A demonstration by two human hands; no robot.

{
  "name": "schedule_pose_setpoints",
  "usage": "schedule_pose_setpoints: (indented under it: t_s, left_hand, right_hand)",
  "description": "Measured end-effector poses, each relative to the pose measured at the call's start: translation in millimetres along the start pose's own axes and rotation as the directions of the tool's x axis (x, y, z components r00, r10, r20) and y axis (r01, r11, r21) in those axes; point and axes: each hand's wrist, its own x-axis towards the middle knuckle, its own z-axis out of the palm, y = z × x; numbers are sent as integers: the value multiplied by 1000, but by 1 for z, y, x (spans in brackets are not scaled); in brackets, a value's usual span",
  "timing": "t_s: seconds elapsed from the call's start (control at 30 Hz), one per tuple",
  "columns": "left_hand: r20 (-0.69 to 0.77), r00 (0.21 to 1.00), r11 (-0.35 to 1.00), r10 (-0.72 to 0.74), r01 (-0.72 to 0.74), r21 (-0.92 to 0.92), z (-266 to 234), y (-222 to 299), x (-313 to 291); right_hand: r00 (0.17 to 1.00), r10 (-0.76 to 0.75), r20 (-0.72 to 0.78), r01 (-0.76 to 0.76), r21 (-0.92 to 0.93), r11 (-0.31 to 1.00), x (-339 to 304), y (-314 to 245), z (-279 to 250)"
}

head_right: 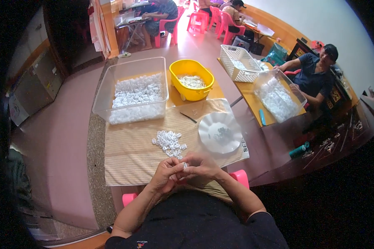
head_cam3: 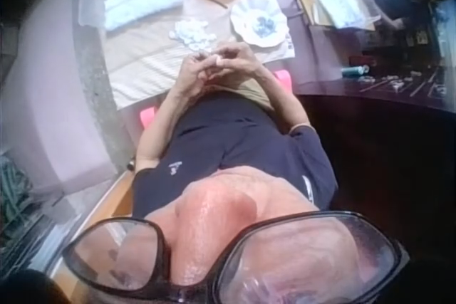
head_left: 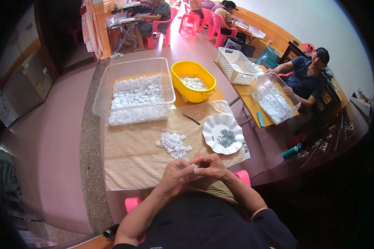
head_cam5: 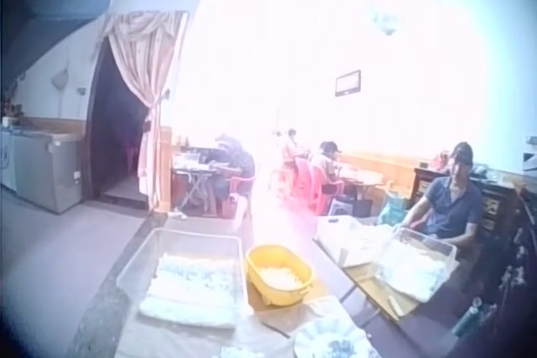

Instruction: Assembling small plastic components by inserting metal pins/rivets manually.

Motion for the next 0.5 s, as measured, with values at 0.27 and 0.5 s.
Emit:
schedule_pose_setpoints:
  t_s: [0.27, 0.5]
  left_hand:
    - [-7, 1000, 1000, -13, 13, 1, 0, 2, 0]
    - [-34, 999, 1000, -29, 29, -7, 3, 4, -1]
  right_hand:
    - [1000, 11, -4, -11, 49, 999, 1, -2, 2]
    - [1000, -9, -9, 9, 3, 1000, 2, 2, 1]
